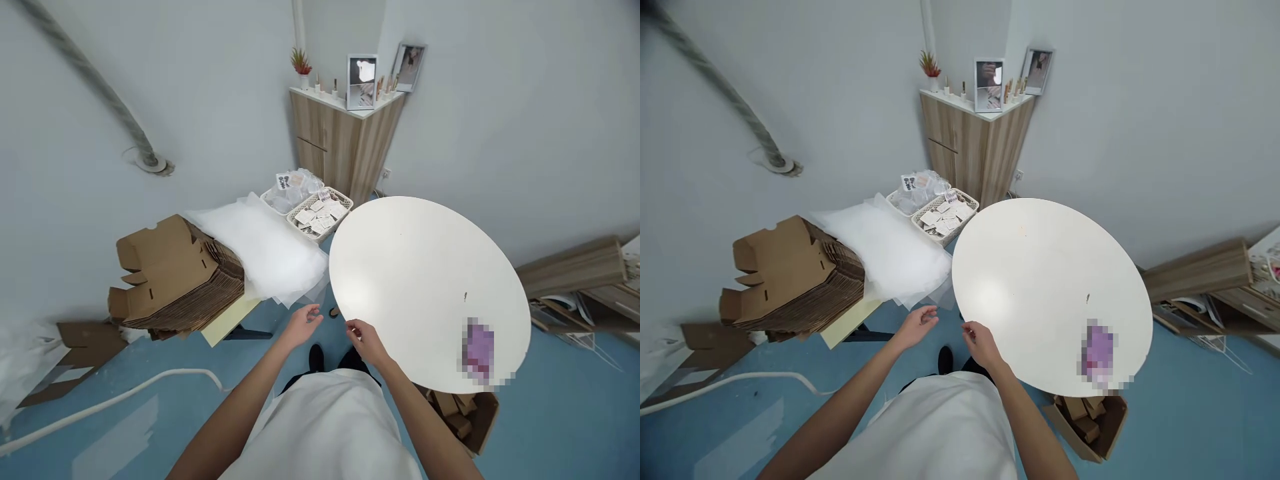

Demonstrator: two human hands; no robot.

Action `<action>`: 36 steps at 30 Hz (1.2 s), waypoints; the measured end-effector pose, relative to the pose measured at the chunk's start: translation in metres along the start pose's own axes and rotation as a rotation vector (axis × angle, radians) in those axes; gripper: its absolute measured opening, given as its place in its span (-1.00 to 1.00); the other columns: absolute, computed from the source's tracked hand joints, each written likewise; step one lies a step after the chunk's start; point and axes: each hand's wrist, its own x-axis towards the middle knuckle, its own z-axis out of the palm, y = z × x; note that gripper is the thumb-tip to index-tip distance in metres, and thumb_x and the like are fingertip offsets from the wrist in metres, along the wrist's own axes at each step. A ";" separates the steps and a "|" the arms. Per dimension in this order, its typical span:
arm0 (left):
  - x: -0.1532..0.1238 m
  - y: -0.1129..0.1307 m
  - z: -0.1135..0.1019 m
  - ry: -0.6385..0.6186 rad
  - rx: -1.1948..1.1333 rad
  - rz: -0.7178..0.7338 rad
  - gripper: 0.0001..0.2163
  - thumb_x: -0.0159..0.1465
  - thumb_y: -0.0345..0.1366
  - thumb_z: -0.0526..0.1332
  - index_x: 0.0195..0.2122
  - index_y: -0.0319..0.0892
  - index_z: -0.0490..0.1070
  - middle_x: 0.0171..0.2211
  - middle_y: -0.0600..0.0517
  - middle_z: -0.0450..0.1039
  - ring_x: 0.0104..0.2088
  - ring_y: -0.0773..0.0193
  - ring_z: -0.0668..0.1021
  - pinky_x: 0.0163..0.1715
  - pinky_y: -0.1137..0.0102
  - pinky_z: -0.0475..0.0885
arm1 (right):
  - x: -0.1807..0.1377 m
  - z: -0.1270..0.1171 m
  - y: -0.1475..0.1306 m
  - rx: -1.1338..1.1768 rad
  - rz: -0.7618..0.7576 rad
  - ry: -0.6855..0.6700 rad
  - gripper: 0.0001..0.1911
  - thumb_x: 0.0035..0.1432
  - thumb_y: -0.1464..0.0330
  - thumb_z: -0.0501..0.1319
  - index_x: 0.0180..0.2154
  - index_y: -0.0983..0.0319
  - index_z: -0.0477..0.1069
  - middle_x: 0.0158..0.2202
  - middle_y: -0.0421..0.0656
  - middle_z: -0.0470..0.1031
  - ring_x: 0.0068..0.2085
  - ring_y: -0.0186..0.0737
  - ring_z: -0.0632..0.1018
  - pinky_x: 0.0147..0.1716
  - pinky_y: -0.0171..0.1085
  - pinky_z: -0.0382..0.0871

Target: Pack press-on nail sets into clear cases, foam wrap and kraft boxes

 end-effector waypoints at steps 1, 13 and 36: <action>0.004 -0.001 -0.006 0.009 -0.003 0.002 -0.64 0.10 -0.17 0.16 -0.09 -0.18 0.34 -0.14 -0.10 0.43 -0.21 0.18 0.50 -0.21 0.30 0.40 | 0.007 0.002 -0.002 -0.016 -0.005 -0.024 -0.72 0.04 0.28 0.04 -0.22 0.18 0.40 -0.31 -0.15 0.49 -0.37 -0.25 0.46 -0.34 -0.23 0.37; 0.087 0.022 -0.062 0.088 0.044 -0.029 -0.62 0.11 -0.17 0.16 -0.04 -0.16 0.30 -0.13 -0.07 0.41 -0.27 0.26 0.51 -0.32 0.40 0.43 | 0.130 -0.018 -0.019 0.150 0.062 0.088 -0.72 0.01 0.21 0.08 -0.27 0.18 0.41 -0.38 -0.15 0.49 -0.40 -0.24 0.48 -0.38 -0.22 0.38; 0.292 0.039 -0.095 0.089 0.762 -0.029 -0.77 0.15 -0.19 0.10 -0.18 -0.10 0.33 -0.21 -0.09 0.40 -0.07 0.01 0.30 -0.11 0.11 0.02 | 0.351 0.024 -0.051 -0.711 0.046 0.223 -0.80 0.04 0.35 0.12 -0.23 0.21 0.36 -0.20 -0.05 0.38 -0.12 -0.06 0.30 -0.07 -0.08 0.00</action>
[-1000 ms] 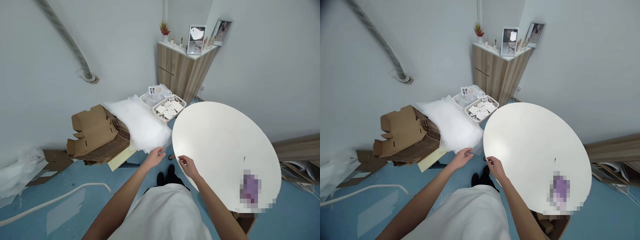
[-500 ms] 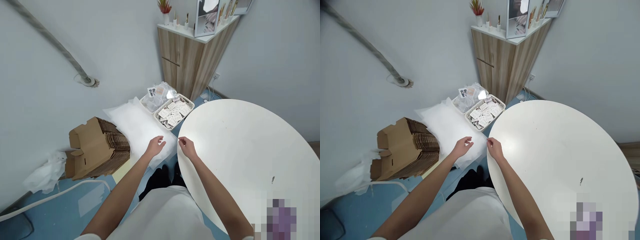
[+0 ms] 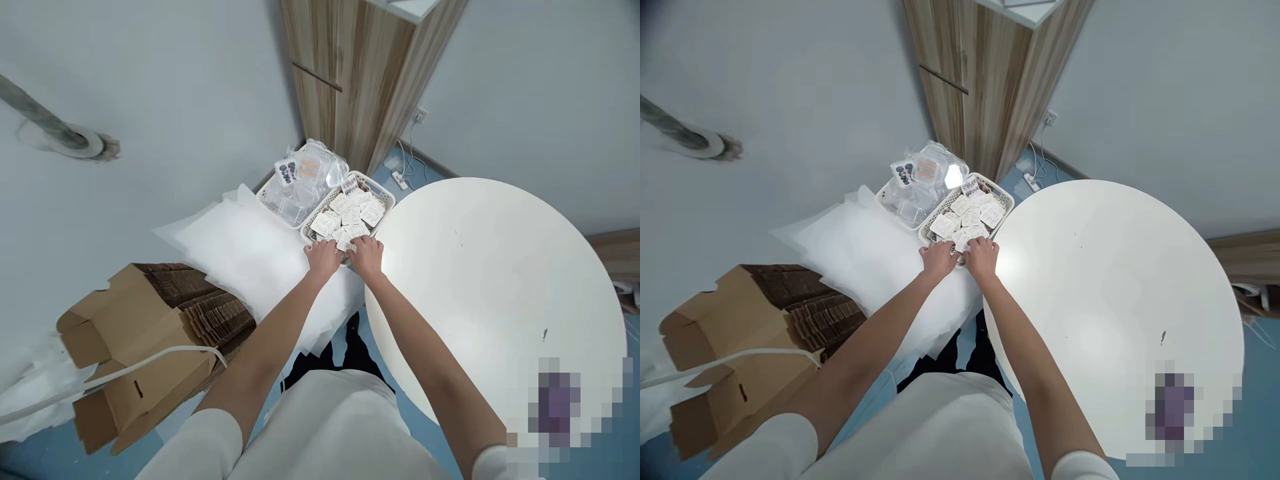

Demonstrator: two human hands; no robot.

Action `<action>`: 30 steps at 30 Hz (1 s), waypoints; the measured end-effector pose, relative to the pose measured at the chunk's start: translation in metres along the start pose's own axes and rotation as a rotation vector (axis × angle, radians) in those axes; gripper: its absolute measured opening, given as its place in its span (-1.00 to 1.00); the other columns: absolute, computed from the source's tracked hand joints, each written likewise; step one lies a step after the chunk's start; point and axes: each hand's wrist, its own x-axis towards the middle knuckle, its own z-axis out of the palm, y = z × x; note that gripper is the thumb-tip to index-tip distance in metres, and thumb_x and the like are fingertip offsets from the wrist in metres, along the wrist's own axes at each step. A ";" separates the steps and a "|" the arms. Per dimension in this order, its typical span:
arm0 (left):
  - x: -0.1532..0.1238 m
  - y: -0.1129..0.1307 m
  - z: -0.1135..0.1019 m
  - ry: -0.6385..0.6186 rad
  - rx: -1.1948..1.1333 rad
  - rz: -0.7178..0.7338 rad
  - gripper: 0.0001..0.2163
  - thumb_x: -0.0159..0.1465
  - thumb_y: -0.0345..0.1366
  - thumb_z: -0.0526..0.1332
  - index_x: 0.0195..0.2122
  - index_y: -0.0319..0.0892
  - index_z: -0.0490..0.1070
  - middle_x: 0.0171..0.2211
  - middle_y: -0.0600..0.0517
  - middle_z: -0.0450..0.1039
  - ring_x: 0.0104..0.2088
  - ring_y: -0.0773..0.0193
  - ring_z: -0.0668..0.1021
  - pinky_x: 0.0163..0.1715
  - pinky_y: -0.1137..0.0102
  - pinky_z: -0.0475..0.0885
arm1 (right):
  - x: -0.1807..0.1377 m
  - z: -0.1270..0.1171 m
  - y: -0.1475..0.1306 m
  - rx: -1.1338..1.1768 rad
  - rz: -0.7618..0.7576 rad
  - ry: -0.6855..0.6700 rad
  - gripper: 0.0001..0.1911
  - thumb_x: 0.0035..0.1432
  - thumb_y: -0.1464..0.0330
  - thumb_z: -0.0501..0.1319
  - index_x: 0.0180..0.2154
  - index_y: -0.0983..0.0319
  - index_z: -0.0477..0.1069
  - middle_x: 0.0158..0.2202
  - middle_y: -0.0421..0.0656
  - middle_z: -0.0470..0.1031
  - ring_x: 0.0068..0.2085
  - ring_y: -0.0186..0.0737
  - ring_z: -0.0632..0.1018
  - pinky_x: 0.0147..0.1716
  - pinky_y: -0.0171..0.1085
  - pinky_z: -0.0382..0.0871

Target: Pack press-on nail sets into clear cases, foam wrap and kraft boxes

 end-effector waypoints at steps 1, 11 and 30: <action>0.006 -0.001 0.003 -0.005 -0.005 -0.025 -0.78 0.15 -0.20 0.10 -0.19 -0.12 0.33 -0.24 -0.09 0.41 -0.08 0.02 0.32 -0.11 0.12 0.01 | 0.004 0.002 -0.002 -0.051 0.022 -0.006 -0.77 0.02 0.33 0.15 -0.21 0.21 0.35 -0.19 -0.05 0.36 -0.10 -0.05 0.28 -0.05 -0.06 -0.04; 0.026 -0.004 0.012 0.011 -0.111 -0.009 -0.79 0.09 -0.34 0.14 -0.22 -0.13 0.32 -0.37 -0.06 0.46 -0.15 0.05 0.40 -0.12 0.14 -0.01 | 0.018 0.010 -0.008 -0.275 0.120 -0.126 -0.57 -0.03 0.31 0.19 -0.07 0.16 0.20 -0.14 -0.01 0.28 -0.10 -0.03 0.23 -0.03 0.05 -0.20; 0.023 -0.008 0.015 0.078 -0.371 0.071 -0.81 0.09 -0.43 0.13 -0.27 -0.11 0.38 -0.34 0.00 0.48 -0.25 0.17 0.46 -0.02 0.11 -0.05 | 0.008 0.017 -0.010 -0.142 0.014 -0.125 -0.77 0.13 0.39 -0.03 -0.28 0.14 0.39 -0.33 -0.12 0.41 -0.26 -0.17 0.38 -0.03 0.07 -0.28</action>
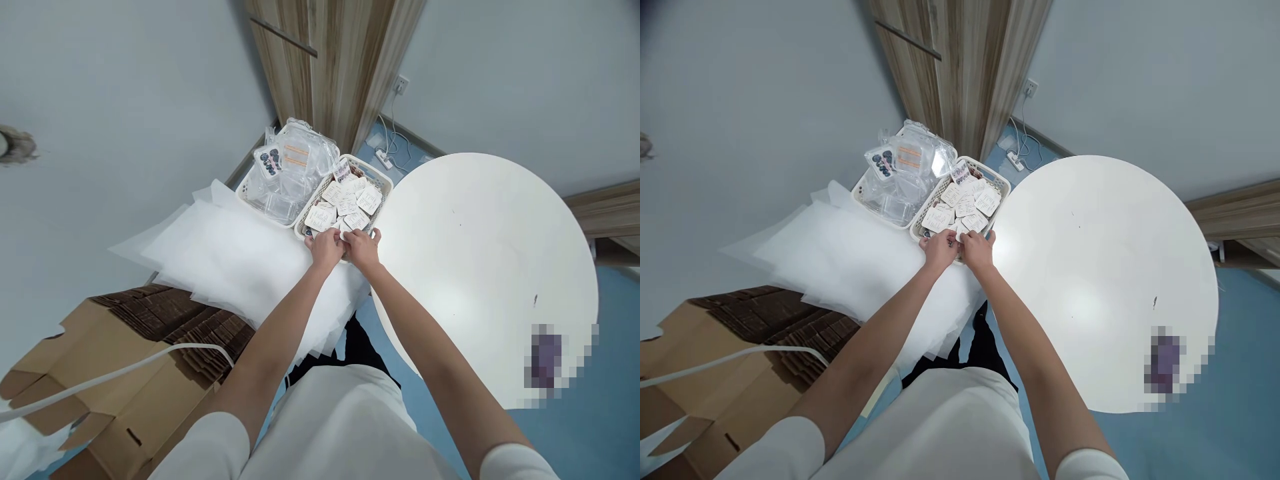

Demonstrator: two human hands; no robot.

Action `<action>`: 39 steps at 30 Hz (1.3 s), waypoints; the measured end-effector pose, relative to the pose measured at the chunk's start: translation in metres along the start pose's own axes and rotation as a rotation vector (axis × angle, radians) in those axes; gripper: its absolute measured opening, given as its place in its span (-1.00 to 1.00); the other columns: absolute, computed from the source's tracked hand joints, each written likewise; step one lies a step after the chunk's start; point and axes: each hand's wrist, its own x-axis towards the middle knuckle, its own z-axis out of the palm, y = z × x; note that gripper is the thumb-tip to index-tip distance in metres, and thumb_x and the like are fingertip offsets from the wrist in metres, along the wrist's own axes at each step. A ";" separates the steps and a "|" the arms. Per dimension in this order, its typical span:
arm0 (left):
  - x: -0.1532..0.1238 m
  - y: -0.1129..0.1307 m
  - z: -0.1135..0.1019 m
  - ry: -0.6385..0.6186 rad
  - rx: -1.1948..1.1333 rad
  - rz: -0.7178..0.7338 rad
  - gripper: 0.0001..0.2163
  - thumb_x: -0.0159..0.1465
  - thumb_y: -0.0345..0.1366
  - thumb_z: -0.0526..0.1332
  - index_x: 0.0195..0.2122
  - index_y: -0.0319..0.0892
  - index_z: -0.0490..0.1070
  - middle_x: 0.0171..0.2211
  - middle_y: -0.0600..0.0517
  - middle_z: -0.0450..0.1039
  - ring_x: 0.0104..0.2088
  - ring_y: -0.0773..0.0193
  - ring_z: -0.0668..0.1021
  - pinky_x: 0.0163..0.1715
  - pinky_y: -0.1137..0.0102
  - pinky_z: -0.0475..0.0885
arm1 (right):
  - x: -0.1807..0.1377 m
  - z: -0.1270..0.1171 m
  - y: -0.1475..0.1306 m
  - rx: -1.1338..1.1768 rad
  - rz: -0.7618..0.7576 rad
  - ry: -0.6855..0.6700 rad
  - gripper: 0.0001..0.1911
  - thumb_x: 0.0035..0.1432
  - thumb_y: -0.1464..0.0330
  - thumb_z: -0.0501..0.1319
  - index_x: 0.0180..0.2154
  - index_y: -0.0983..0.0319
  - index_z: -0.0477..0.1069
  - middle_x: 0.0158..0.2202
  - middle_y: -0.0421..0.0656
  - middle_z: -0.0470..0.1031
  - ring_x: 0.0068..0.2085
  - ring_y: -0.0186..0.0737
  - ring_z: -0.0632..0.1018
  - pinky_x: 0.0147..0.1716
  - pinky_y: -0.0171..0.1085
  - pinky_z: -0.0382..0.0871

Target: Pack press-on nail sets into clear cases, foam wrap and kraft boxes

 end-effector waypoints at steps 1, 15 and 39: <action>-0.002 -0.001 -0.001 0.018 -0.011 0.012 -0.82 0.10 -0.41 0.13 -0.26 -0.11 0.38 -0.33 0.00 0.48 -0.24 0.17 0.45 -0.03 0.13 -0.03 | -0.002 -0.001 -0.001 0.008 -0.012 0.012 -0.76 0.14 0.39 -0.04 -0.30 0.14 0.40 -0.35 -0.13 0.42 -0.26 -0.17 0.39 -0.03 0.08 -0.29; -0.060 0.033 -0.046 0.113 -0.008 0.425 -0.83 0.22 -0.28 0.02 -0.29 -0.11 0.39 -0.30 0.02 0.43 -0.20 0.23 0.41 -0.08 0.25 0.07 | -0.059 -0.058 0.004 0.030 -0.187 0.217 -0.73 0.22 0.36 -0.09 -0.28 0.20 0.37 -0.37 -0.15 0.48 -0.31 -0.27 0.45 0.02 -0.08 -0.10; -0.262 0.186 0.129 -0.710 -0.883 -0.050 -0.80 0.03 -0.22 0.23 -0.37 -0.22 0.35 -0.46 0.03 0.46 -0.38 0.28 0.54 -0.25 0.34 0.38 | -0.374 -0.069 0.204 1.509 0.595 0.366 -0.56 -0.13 0.11 0.24 -0.23 0.25 0.35 -0.42 -0.17 0.45 -0.44 -0.25 0.51 -0.29 -0.18 0.32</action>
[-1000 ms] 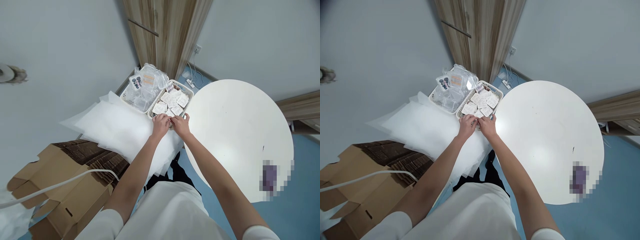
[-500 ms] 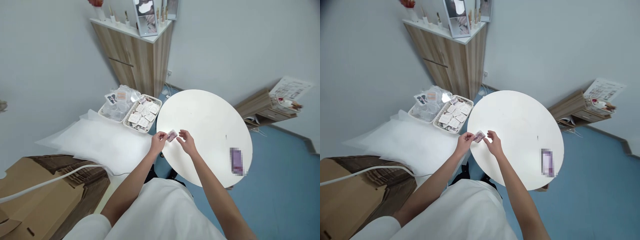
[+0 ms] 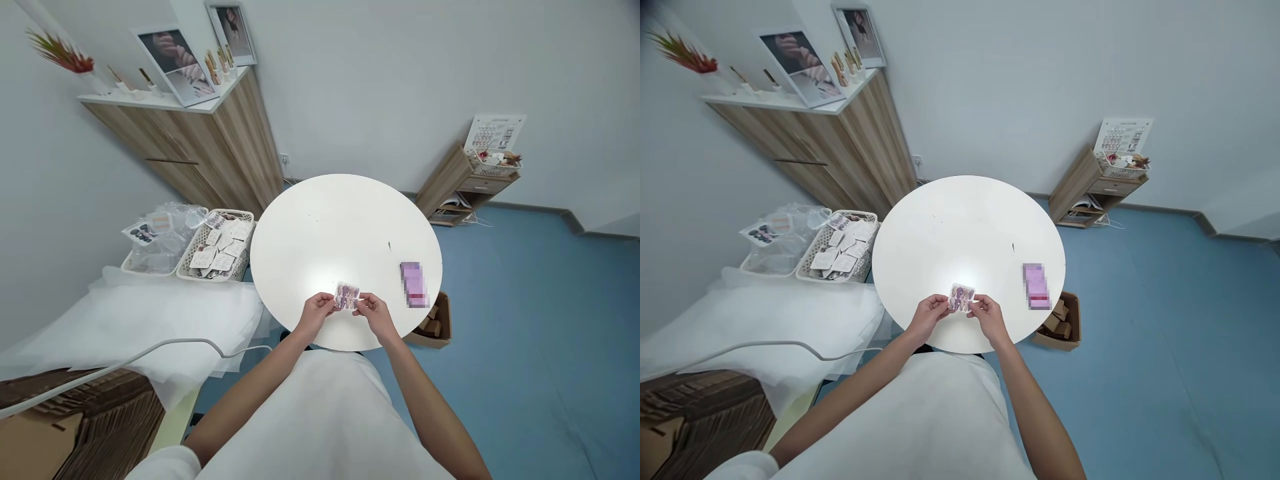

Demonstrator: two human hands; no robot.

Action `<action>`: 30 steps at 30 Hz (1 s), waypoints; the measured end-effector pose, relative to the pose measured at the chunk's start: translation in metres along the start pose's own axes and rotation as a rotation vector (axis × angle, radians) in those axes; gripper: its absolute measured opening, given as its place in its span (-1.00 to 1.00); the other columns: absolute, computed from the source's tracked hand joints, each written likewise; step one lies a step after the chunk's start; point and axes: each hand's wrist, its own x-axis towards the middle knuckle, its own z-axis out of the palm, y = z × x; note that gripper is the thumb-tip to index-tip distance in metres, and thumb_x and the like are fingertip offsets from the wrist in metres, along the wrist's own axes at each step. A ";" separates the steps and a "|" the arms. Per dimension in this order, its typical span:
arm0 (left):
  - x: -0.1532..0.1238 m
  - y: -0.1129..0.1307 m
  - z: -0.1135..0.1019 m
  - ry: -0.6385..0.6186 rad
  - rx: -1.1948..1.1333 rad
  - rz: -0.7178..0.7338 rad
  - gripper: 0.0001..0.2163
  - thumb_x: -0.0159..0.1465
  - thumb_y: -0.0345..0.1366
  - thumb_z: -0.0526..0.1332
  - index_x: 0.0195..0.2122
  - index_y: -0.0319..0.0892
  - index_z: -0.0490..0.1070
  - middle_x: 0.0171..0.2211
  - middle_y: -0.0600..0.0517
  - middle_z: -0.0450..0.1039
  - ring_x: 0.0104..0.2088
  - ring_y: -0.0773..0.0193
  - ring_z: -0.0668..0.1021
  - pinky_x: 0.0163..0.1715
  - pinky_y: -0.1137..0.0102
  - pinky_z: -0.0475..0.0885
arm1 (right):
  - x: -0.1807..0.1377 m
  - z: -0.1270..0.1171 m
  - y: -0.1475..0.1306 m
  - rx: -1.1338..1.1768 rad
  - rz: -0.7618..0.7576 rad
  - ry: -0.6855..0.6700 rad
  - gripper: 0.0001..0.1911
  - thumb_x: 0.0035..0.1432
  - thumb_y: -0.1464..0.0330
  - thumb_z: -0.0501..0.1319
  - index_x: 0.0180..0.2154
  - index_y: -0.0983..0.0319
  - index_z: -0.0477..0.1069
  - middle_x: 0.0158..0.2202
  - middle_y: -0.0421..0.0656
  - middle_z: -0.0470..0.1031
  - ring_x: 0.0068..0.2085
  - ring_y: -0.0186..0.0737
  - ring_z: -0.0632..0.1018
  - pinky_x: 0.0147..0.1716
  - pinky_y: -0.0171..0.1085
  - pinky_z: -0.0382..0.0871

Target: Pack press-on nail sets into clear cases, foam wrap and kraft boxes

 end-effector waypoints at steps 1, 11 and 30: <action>0.000 0.000 0.004 0.000 0.041 0.007 -0.80 0.04 -0.22 0.22 -0.36 -0.22 0.35 -0.45 0.02 0.46 -0.38 0.27 0.54 -0.24 0.33 0.38 | -0.001 -0.005 0.001 0.005 -0.001 0.010 -0.56 -0.14 0.11 0.24 -0.24 0.24 0.35 -0.43 -0.18 0.44 -0.46 -0.26 0.50 -0.30 -0.18 0.32; -0.012 0.009 0.001 0.003 0.370 0.119 -0.60 -0.01 -0.23 0.26 -0.11 -0.16 0.34 -0.42 0.01 0.48 -0.36 0.25 0.53 -0.22 0.30 0.37 | 0.003 -0.013 0.007 0.012 -0.005 -0.002 -0.56 -0.16 0.12 0.25 -0.24 0.24 0.36 -0.50 -0.22 0.39 -0.49 -0.31 0.45 -0.35 -0.23 0.31; 0.010 0.013 -0.037 -0.115 0.310 0.093 -0.71 0.03 -0.21 0.22 -0.22 -0.17 0.37 -0.52 0.06 0.43 -0.43 0.30 0.50 -0.31 0.36 0.38 | 0.002 0.027 0.010 -0.087 -0.037 0.152 -0.52 -0.08 0.15 0.20 -0.10 0.21 0.28 -0.50 -0.23 0.37 -0.44 -0.29 0.42 -0.36 -0.23 0.32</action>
